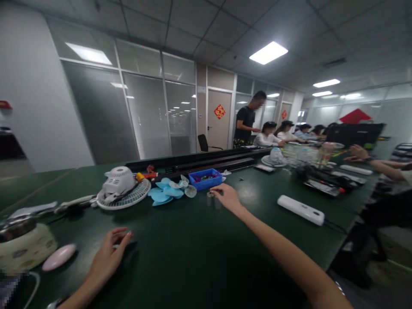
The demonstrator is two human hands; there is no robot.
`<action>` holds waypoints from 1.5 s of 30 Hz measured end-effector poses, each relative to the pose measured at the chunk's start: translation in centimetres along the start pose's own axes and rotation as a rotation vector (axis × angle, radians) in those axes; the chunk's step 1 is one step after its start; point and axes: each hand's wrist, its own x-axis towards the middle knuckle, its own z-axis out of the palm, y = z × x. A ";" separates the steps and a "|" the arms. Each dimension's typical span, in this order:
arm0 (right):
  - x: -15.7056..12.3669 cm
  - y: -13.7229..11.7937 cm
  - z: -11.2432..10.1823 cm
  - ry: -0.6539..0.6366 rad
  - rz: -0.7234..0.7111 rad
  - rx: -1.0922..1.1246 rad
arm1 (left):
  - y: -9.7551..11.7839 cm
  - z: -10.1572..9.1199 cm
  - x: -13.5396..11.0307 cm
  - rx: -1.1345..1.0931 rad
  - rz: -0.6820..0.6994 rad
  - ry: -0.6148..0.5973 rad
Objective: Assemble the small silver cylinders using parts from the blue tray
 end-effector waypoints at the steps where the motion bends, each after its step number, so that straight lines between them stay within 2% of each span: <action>1: 0.1 1.3 -0.6 0.014 0.034 -0.041 | 0.0 0.0 0.0 0.000 0.000 -0.002; 5: 0.1 4.1 0.0 -0.051 0.080 -0.064 | -0.2 -0.1 0.0 -0.017 -0.024 -0.014; 8: 0.0 4.6 1.0 -0.069 0.089 -0.040 | -0.2 -0.1 -0.1 -0.036 -0.010 -0.017; 12: 0.0 4.8 0.8 -0.119 0.111 -0.062 | -0.4 0.0 -0.2 -0.039 0.026 -0.011; 15: 0.5 4.2 0.5 -0.104 0.088 -0.166 | -0.7 0.3 -0.2 -0.027 0.050 -0.001; 18: 1.4 2.5 1.1 -0.084 0.001 -0.364 | -0.8 0.4 -0.2 -0.020 0.073 0.009; 22: 2.5 0.9 3.0 -0.234 -0.001 -0.560 | -0.2 0.3 -0.8 -0.039 0.085 0.025; 25: 2.8 1.2 4.0 -0.226 0.007 -0.568 | 0.4 0.3 -1.3 -0.064 0.084 0.023; 28: 2.7 0.8 4.8 -0.114 -0.073 -0.497 | 0.8 0.3 -1.5 -0.058 0.112 0.019; 31: 1.1 -2.8 5.7 -0.083 -0.272 -0.276 | 1.8 0.0 -1.9 -0.068 0.147 0.001; 35: -2.5 -10.1 8.0 -0.249 -0.345 0.065 | 4.1 -0.6 -3.1 -0.123 0.255 -0.073; 38: -4.4 -13.4 9.9 -0.357 -0.362 0.215 | 5.5 -0.7 -3.9 -0.177 0.305 -0.179; 41: -5.3 -14.2 11.3 -0.393 -0.309 0.297 | 6.3 -0.4 -4.1 -0.196 0.318 -0.288; 45: -5.9 -13.7 12.5 -0.338 -0.252 0.407 | 6.8 0.5 -3.1 -0.207 0.306 -0.277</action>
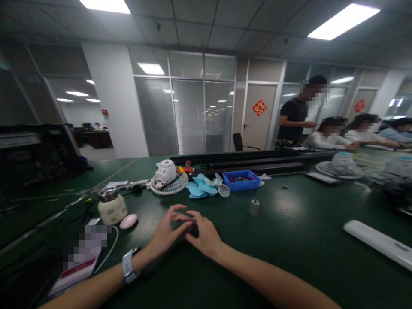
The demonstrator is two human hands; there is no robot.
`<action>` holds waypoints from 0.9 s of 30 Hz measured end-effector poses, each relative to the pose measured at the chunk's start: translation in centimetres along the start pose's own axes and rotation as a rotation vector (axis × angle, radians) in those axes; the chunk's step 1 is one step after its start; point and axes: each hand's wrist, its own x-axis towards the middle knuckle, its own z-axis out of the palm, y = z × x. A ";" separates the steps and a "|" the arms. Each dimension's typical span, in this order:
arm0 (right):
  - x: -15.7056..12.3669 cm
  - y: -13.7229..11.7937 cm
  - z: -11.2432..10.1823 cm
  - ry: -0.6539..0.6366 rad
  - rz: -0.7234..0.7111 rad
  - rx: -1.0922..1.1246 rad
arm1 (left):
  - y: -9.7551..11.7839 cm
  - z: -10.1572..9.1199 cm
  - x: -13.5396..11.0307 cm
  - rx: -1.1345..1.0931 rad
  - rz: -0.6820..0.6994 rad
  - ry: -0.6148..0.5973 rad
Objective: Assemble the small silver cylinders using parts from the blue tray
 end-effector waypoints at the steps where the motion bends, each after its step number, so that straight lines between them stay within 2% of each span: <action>1: 0.0 0.2 0.2 0.011 -0.003 0.013 | 0.1 0.0 0.3 0.000 -0.004 0.027; 5: 0.0 0.4 0.5 0.031 0.015 0.022 | 0.1 -1.1 0.6 0.036 -0.012 0.243; 7: 0.1 0.2 0.6 0.031 0.023 0.016 | -0.7 -2.0 0.1 0.082 -0.026 0.306; 9: 0.0 -0.2 0.6 0.019 0.023 0.007 | -2.0 -2.6 -0.7 0.135 -0.075 0.267; 13: -0.3 -0.8 -0.1 0.002 -0.009 -0.016 | -4.6 -2.7 -1.5 0.203 -0.164 0.063; 15: -0.2 -0.1 -1.9 -0.003 -0.029 -0.053 | -5.0 -2.4 -1.5 0.227 -0.155 -0.004; 18: 1.2 2.6 -6.8 0.039 -0.004 -0.201 | -4.8 -2.2 -1.4 0.226 -0.148 -0.023; 20: 2.9 5.1 -10.7 0.068 0.090 -0.380 | -4.7 -2.3 -1.3 0.217 -0.153 -0.001; 22: 4.4 7.4 -13.9 0.005 0.231 -0.571 | -4.8 -2.3 -1.3 0.219 -0.163 0.046; 24: 5.3 9.4 -16.0 -0.067 0.354 -0.677 | -5.2 -2.4 -1.1 0.211 -0.180 0.094; 27: 5.6 11.3 -16.8 -0.095 0.467 -0.720 | -5.5 -2.5 -1.0 0.208 -0.199 0.143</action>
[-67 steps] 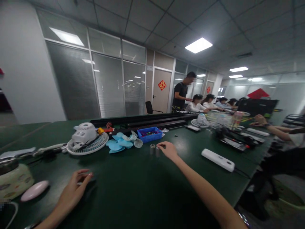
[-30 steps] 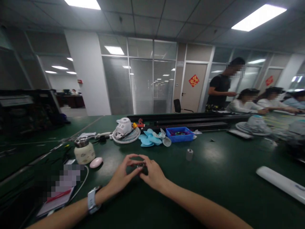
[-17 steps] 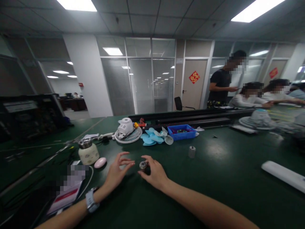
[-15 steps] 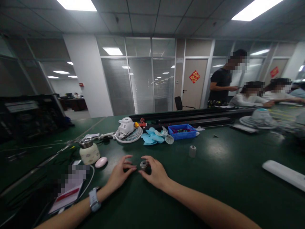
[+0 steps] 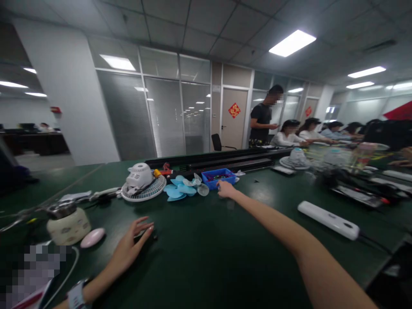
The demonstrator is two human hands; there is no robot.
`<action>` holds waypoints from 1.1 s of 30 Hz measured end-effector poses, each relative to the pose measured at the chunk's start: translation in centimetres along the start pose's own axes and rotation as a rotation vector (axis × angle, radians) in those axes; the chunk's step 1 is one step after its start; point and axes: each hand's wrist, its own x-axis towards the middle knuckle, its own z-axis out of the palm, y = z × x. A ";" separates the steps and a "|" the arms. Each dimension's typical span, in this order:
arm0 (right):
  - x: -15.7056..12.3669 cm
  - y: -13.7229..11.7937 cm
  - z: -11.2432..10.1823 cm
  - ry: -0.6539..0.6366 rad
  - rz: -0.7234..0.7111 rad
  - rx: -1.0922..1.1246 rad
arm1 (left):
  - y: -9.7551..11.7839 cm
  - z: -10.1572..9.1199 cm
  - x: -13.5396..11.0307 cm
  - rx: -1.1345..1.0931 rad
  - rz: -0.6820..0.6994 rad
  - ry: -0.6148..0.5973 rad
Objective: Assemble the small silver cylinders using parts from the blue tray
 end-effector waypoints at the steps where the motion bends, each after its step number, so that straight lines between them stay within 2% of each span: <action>1: 0.1 0.2 0.3 -0.010 0.023 -0.010 | 0.0 0.0 0.0 0.001 -0.007 0.008; 5: -0.1 0.4 0.4 -0.051 0.070 -0.040 | 0.2 -0.1 -0.1 -0.009 -0.017 0.011; 8: -0.5 -1.5 -0.7 -0.039 0.064 -0.058 | 0.3 0.0 -0.1 -0.023 -0.038 0.048; 10: -1.4 -4.6 -1.2 0.029 -0.074 -0.046 | 0.2 0.1 -0.1 -0.039 -0.052 0.086; 12: -2.9 -8.8 -0.9 0.091 -0.359 0.010 | 0.1 0.2 0.0 -0.058 -0.063 0.114; 14: -5.0 -13.1 0.4 0.043 -0.642 0.103 | -0.1 0.3 0.0 -0.070 -0.067 0.135; 15: -6.0 -15.1 1.3 0.002 -0.722 0.139 | -0.2 0.3 0.1 -0.074 -0.065 0.146; 17: -7.6 -17.9 3.4 -0.043 -0.758 0.200 | -0.6 0.4 0.1 -0.084 -0.052 0.161; 20: -8.7 -19.7 6.0 0.004 -0.655 0.270 | -1.3 0.6 0.3 -0.099 -0.036 0.173; 23: -8.7 -19.8 7.1 0.043 -0.620 0.310 | -1.5 0.7 0.4 -0.104 -0.029 0.181; 27: -7.5 -18.4 5.7 0.029 -0.650 0.346 | -0.9 0.6 0.4 -0.089 -0.058 0.163; 30: -5.5 -14.6 2.9 0.116 -0.570 0.421 | -0.4 0.3 0.3 -0.059 -0.086 0.126; 33: -3.2 -8.1 -0.1 0.274 -0.309 0.451 | -0.3 0.1 0.4 -0.030 -0.101 0.102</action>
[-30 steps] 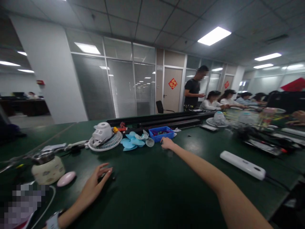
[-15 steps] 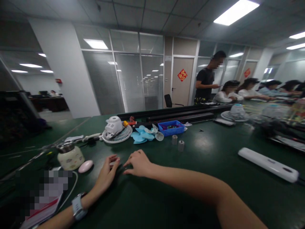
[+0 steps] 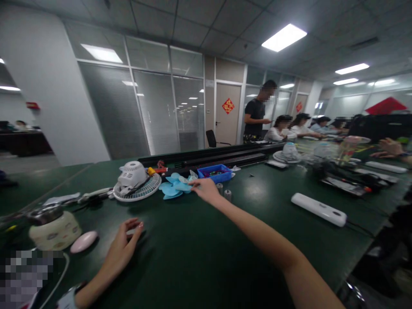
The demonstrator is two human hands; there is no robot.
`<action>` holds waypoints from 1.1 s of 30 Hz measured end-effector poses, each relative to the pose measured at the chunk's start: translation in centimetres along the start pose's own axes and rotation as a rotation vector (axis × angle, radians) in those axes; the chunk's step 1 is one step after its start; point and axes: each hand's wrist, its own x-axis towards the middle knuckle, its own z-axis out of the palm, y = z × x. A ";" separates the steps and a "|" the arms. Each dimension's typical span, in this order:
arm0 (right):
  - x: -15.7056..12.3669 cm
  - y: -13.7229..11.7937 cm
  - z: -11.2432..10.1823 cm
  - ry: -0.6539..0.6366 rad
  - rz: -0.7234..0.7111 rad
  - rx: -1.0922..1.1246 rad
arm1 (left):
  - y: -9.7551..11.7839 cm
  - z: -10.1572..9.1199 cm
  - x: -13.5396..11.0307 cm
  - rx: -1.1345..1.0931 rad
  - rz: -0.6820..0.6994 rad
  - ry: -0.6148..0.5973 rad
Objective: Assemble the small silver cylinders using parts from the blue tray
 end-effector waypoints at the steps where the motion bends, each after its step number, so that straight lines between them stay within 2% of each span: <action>1: 0.4 1.9 -1.6 0.046 0.072 -0.044 | -0.1 0.0 0.1 0.004 0.001 -0.005; 3: 0.9 5.3 -4.2 0.050 0.173 -0.144 | -0.3 0.0 0.2 0.009 0.006 -0.012; 5: 1.2 7.7 -5.6 -0.001 0.221 -0.217 | -0.4 0.1 0.3 0.011 0.005 -0.014; 9: 1.3 10.0 -5.6 -0.052 0.233 -0.237 | 0.0 0.0 0.2 0.002 -0.015 -0.025; 15: 1.2 10.3 -4.4 -0.089 0.239 -0.221 | 0.6 -0.1 -0.2 0.000 -0.008 -0.030; 26: 0.8 10.0 -5.0 -0.107 0.236 -0.254 | -0.3 0.2 0.4 -0.004 0.000 -0.046; 33: 0.7 10.6 -4.7 -0.050 0.236 -0.195 | -0.5 0.2 0.4 -0.011 -0.006 -0.051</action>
